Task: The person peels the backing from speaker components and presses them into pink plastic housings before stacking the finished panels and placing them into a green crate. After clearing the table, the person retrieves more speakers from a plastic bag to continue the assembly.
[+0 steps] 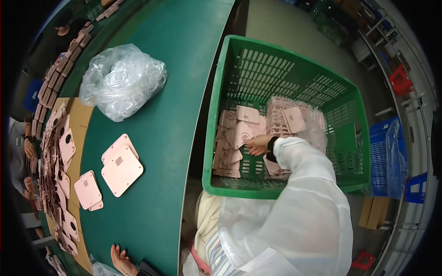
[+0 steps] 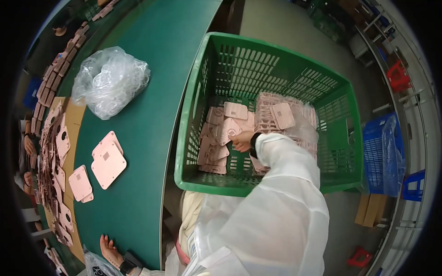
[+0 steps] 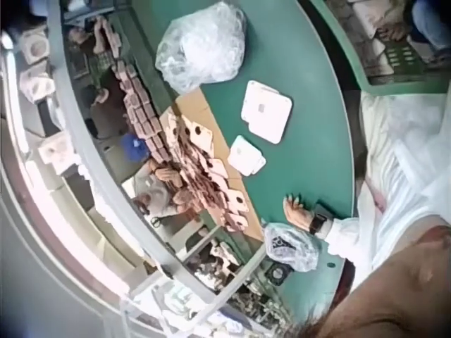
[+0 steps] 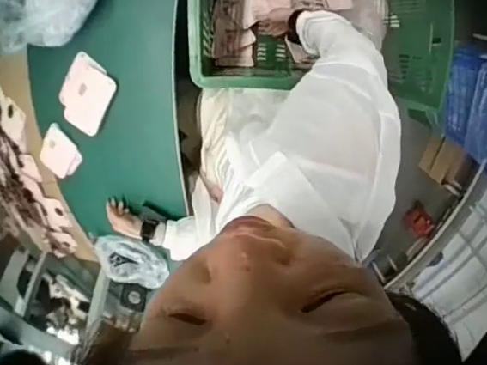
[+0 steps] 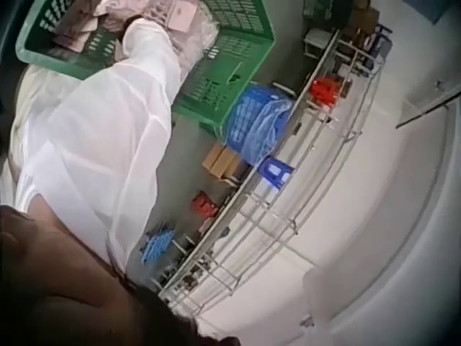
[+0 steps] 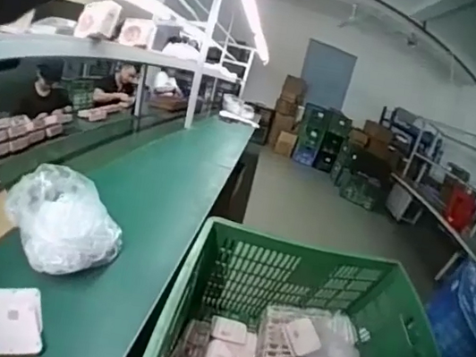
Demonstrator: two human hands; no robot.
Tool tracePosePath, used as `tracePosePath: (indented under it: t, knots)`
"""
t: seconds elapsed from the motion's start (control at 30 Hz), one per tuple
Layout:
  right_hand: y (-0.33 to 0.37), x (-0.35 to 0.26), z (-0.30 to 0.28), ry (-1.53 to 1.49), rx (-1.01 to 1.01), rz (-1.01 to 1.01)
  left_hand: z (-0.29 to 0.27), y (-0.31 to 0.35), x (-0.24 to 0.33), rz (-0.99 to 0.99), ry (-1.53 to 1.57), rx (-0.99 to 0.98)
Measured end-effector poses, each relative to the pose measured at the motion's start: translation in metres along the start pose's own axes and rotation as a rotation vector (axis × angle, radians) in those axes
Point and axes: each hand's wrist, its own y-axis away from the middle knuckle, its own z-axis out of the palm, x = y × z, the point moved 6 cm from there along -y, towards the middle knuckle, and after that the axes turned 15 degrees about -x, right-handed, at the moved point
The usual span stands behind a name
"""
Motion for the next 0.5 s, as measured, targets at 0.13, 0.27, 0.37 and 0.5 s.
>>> tracePosePath:
  t: [0.13, 0.27, 0.37, 0.5]
  knots:
    - [-0.057, 0.021, 0.015, -0.2, 0.189, -0.133, -0.008, 0.003, -0.005, 0.001, 0.072, 0.029]
    - [-0.093, 0.015, 0.018, -0.345, 0.201, -0.427, 0.011, 0.015, 0.009, -0.023, -0.041, 0.145]
    - [-0.094, 0.009, 0.027, -0.294, 0.281, -0.544, 0.018, 0.022, 0.015, -0.043, -0.047, 0.214]
    - [-0.089, -0.005, 0.025, -0.132, 0.568, -0.633, 0.017, 0.021, 0.014, -0.037, -0.033, 0.193]
